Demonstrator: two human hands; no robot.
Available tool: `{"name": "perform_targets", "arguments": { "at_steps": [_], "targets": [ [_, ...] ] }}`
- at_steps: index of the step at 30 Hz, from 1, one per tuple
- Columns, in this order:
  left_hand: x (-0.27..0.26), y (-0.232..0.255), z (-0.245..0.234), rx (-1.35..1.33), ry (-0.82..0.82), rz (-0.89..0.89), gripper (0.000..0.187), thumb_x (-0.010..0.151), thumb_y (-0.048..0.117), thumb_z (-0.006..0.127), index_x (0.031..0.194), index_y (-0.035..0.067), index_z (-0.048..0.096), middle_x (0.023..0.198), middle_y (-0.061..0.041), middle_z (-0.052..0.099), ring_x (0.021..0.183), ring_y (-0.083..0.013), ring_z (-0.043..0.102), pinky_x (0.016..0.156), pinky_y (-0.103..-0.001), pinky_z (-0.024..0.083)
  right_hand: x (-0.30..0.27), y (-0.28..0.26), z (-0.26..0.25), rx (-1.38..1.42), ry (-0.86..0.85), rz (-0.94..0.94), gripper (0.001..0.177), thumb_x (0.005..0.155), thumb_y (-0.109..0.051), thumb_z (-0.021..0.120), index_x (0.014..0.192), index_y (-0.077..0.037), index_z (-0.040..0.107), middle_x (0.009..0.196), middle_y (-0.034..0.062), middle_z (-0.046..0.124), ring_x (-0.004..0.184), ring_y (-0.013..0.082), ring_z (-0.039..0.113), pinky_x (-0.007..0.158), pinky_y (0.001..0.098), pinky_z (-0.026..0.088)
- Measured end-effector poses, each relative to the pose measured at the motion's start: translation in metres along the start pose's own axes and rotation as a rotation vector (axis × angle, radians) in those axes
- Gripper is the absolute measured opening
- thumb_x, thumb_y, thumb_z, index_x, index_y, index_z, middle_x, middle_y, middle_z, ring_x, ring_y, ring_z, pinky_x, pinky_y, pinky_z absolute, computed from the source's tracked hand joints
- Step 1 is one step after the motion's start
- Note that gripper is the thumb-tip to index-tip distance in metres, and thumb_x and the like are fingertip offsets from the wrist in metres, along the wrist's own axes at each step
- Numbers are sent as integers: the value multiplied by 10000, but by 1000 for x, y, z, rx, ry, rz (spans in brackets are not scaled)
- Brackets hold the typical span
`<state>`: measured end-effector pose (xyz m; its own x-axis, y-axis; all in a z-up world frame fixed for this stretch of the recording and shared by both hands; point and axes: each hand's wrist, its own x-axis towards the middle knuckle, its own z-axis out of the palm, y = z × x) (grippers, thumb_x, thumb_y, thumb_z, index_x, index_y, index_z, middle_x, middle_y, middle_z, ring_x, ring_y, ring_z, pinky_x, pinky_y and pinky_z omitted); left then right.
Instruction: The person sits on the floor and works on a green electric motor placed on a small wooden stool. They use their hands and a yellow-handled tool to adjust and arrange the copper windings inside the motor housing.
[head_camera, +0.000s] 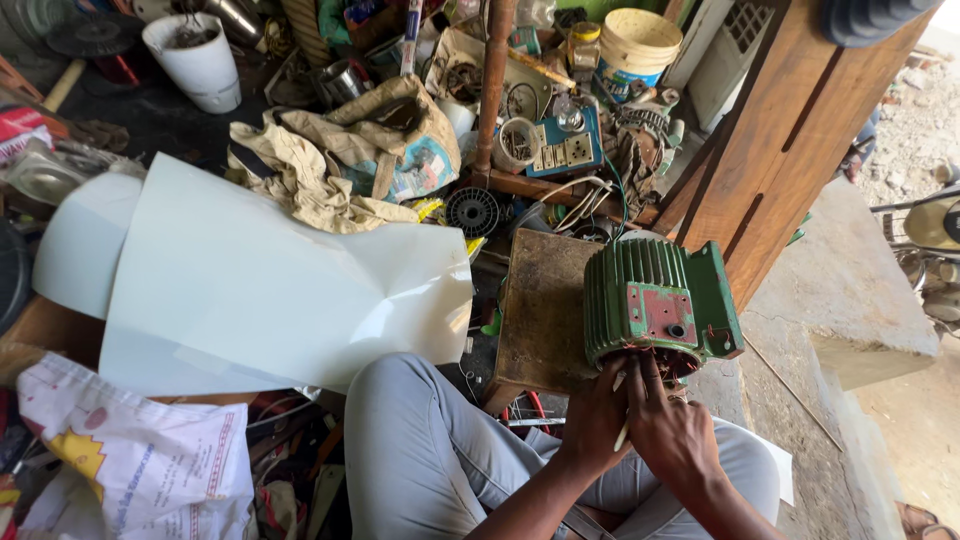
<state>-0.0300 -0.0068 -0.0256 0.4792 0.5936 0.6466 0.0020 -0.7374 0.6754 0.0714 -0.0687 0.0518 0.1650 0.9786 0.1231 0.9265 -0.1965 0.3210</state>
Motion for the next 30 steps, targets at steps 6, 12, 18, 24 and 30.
{"name": "perform_targets", "arguments": {
  "at_steps": [6,12,18,24,30],
  "targets": [
    [8,12,0,58,28,-46,419,939,128,682,1342,25,634,1344,-157,608,1024,-357,674,860,-484,529,-13,15,9,431,353,23,599,776,-80,632,1372,-81,579,1357,198,659,523,316,689,496,404,542],
    [16,22,-11,57,36,-57,467,981,196,678,1411,25,619,1269,-156,617,997,-358,682,842,-472,547,-3,24,55,770,606,143,377,1039,-67,533,1408,-44,614,1118,224,721,920,324,750,761,364,570],
    [15,22,-8,94,22,-54,466,1012,229,655,1415,2,595,1291,-174,614,1008,-362,687,837,-466,549,-5,20,63,991,503,414,342,1058,-77,509,1367,-16,643,1046,220,750,822,272,701,751,372,543],
    [15,18,-7,53,3,-66,477,994,197,647,1427,6,590,1291,-175,613,989,-354,695,830,-450,561,-2,18,78,824,670,270,325,1085,-104,519,1374,-5,632,1113,240,725,957,317,744,801,371,556],
    [10,15,-2,93,15,-39,509,938,143,668,1429,27,601,1307,-156,615,1009,-341,696,861,-436,568,-5,22,67,467,487,195,464,930,-103,568,1391,-54,590,1301,188,689,702,367,727,607,420,555]
  ]
}}
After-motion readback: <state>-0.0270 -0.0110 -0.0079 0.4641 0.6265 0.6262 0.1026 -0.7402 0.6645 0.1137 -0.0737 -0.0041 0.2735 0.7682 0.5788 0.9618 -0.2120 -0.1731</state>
